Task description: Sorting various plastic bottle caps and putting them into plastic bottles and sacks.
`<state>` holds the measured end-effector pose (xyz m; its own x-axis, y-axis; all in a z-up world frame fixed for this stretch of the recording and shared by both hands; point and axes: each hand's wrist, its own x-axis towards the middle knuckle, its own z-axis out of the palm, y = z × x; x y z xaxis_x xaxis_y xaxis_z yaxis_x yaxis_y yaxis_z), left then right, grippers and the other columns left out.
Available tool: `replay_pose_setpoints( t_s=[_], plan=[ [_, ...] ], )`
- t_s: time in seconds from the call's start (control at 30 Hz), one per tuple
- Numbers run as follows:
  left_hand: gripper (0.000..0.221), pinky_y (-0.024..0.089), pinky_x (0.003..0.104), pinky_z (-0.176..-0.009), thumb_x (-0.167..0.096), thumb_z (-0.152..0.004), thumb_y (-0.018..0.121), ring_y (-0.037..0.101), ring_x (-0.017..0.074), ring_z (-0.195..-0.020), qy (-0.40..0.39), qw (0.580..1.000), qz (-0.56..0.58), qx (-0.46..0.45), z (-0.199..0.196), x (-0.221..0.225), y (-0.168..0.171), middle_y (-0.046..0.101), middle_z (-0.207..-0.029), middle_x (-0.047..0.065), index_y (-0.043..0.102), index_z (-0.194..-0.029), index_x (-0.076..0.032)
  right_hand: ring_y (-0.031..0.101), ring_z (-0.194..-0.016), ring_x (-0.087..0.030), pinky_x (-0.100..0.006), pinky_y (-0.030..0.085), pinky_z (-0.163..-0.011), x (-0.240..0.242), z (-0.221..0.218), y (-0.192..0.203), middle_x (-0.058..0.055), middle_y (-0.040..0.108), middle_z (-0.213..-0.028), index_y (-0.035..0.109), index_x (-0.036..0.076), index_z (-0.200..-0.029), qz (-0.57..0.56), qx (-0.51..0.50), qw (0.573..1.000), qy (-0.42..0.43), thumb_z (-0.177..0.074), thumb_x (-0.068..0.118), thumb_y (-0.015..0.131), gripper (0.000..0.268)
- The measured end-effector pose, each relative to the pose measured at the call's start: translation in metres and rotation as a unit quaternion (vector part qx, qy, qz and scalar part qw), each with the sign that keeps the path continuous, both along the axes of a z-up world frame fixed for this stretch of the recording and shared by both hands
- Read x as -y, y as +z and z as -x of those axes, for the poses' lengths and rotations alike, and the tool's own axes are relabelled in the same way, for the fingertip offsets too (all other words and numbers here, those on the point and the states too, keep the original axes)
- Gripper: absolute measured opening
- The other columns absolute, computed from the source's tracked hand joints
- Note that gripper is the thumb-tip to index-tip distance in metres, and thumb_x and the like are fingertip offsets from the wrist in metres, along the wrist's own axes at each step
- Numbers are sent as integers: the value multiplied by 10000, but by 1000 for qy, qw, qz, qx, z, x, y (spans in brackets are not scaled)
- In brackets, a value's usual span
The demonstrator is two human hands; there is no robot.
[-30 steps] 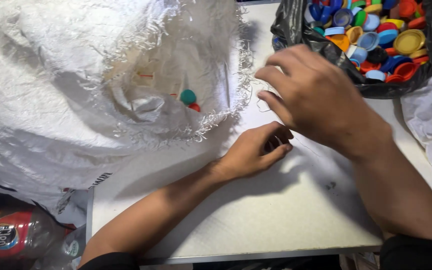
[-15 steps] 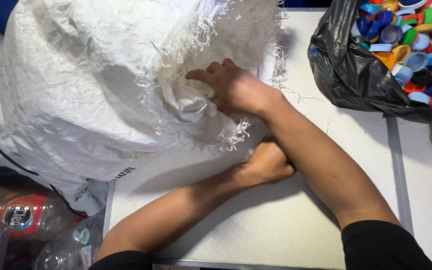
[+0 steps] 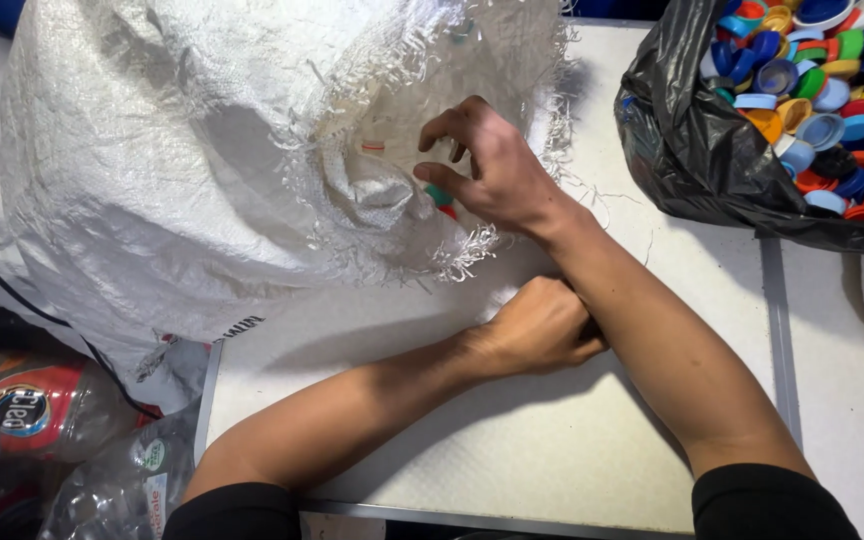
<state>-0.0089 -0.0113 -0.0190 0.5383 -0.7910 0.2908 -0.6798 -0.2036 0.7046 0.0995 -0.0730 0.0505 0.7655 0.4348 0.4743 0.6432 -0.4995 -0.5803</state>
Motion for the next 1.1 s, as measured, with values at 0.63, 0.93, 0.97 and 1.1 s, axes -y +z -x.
replay_pose_setpoints(
  t_s=[0.63, 0.93, 0.97, 1.1],
  plan=[
    [226, 561, 461, -898, -275, -850, 686, 698, 339, -912, -97, 977, -9, 192, 5, -6, 11, 727, -902, 162, 712, -867, -52, 636, -884, -135, -287, 537, -797, 26, 53, 9, -70, 603, -1001, 381, 51, -1302, -218, 19, 974, -65, -1025, 106, 706, 431],
    [464, 601, 339, -852, -186, -995, 675, 659, 182, -1006, -34, 917, 211, -335, -9, -10, 28, 588, -1271, 84, 442, -1361, -21, 606, -704, -170, -334, 507, -628, 95, 99, 86, -78, 613, -821, 547, 97, -1361, 26, -168, 962, -213, -806, 332, 846, 673],
    [592, 590, 338, -895, -209, -987, 668, 644, 168, -1039, -17, 892, 261, -370, -10, -10, 26, 562, -1271, 83, 331, -1447, -47, 642, -711, -187, -361, 525, -642, 101, 100, 87, -96, 639, -800, 564, 103, -1346, 91, -178, 961, -192, -790, 339, 843, 666],
    [564, 596, 341, -872, -247, -1027, 624, 646, 161, -980, 34, 845, 295, -445, -14, -5, 3, 603, -1148, 126, 337, -1446, -1, 730, -811, -226, -386, 582, -708, 118, 105, 73, -130, 727, -943, 577, 81, -1348, 130, -165, 977, -45, -782, 331, 802, 659]
  ],
)
